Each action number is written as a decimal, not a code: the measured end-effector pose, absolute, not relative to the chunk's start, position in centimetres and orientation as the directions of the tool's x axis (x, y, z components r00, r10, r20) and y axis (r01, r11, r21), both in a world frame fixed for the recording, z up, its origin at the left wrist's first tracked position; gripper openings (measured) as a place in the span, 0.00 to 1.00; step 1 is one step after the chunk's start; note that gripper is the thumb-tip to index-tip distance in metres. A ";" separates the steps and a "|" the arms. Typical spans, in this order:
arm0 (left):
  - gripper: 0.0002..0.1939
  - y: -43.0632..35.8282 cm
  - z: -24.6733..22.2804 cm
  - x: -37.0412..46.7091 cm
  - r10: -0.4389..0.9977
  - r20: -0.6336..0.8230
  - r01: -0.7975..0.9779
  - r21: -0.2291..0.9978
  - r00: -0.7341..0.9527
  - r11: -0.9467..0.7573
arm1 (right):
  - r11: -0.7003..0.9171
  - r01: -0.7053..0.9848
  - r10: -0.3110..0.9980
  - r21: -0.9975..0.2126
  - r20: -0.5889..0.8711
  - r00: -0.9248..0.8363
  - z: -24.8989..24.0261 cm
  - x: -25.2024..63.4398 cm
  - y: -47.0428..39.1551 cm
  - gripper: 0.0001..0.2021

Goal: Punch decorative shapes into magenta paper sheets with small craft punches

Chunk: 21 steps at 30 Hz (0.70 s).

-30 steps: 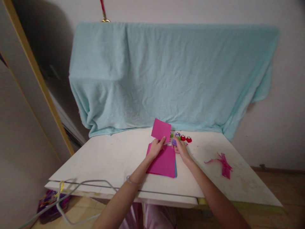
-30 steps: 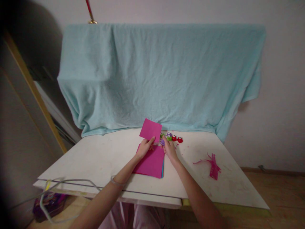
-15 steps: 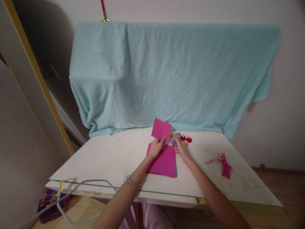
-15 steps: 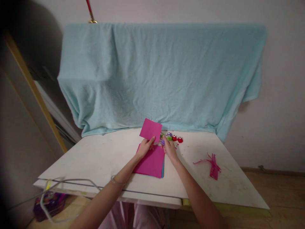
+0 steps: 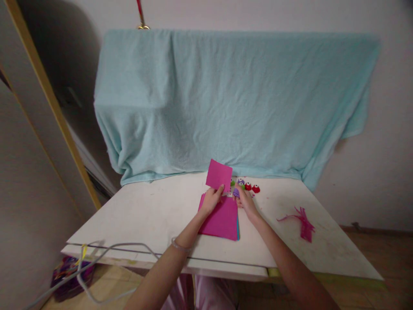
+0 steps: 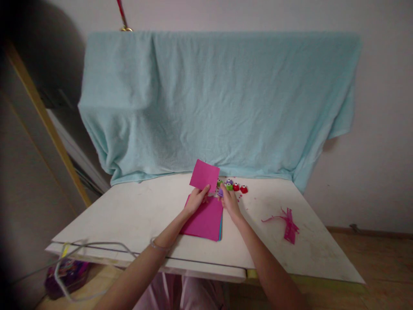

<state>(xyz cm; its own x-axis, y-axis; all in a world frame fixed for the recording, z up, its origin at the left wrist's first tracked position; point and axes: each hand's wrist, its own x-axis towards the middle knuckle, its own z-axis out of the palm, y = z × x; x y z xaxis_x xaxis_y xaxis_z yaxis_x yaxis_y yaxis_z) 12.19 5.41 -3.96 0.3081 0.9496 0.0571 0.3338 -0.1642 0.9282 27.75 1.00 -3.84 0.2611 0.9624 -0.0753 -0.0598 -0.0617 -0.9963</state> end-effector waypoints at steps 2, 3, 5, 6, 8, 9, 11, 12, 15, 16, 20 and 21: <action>0.31 5.3 -3.9 12.2 0.952 0.049 0.333 0.930 0.303 -0.154 | -0.054 -0.064 0.963 -0.997 -0.069 0.261 -3.7 27.7 0.9 0.26; 0.31 5.3 -3.8 12.1 0.953 0.048 0.331 0.932 0.300 -0.151 | -0.055 -0.066 0.963 -0.996 -0.071 0.261 -3.7 27.7 0.9 0.26; 0.31 5.3 -3.9 12.1 0.953 0.052 0.321 0.935 0.298 -0.151 | -0.059 -0.070 0.962 -0.996 -0.076 0.262 -3.7 27.7 0.9 0.26; 0.31 5.3 -3.9 12.1 0.953 0.055 0.316 0.936 0.299 -0.154 | -0.062 -0.072 0.961 -0.995 -0.079 0.263 -3.7 27.7 0.9 0.26; 0.31 5.3 -3.9 12.1 0.951 0.062 0.309 0.938 0.302 -0.159 | -0.065 -0.072 0.961 -0.995 -0.082 0.265 -3.8 27.7 1.0 0.26; 0.31 5.3 -4.0 12.0 0.951 0.063 0.309 0.937 0.304 -0.161 | -0.068 -0.071 0.960 -0.995 -0.085 0.268 -3.8 27.7 1.0 0.27; 0.31 5.3 -4.0 12.0 0.950 0.064 0.315 0.935 0.304 -0.164 | -0.079 -0.071 0.957 -0.994 -0.096 0.275 -3.9 27.7 1.1 0.27; 0.31 5.3 -3.9 12.1 0.951 0.065 0.318 0.934 0.304 -0.165 | -0.081 -0.072 0.956 -0.994 -0.098 0.277 -3.8 27.6 1.1 0.27; 0.32 5.3 -3.8 12.1 0.951 0.066 0.321 0.932 0.302 -0.167 | -0.069 -0.069 0.956 -0.995 -0.086 0.280 -3.6 27.6 0.9 0.27; 0.32 5.2 -3.8 12.1 0.951 0.066 0.320 0.933 0.302 -0.167 | -0.064 -0.067 0.958 -0.996 -0.080 0.276 -3.6 27.6 0.8 0.27; 0.31 5.2 -3.7 12.0 0.951 0.066 0.319 0.933 0.301 -0.166 | -0.072 -0.063 0.959 -0.995 -0.087 0.269 -3.5 27.6 0.8 0.27; 0.31 5.2 -3.6 12.0 0.952 0.065 0.322 0.932 0.300 -0.165 | -0.078 -0.062 0.958 -0.995 -0.092 0.272 -3.5 27.7 0.8 0.27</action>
<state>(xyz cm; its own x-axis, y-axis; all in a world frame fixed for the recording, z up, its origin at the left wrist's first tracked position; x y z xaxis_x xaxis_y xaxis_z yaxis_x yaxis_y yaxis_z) 12.04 5.22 -3.63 0.2997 0.9518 0.0650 0.3217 -0.1650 0.9324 27.66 0.82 -3.53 0.2717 0.9580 -0.0921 -0.0620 -0.0781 -0.9950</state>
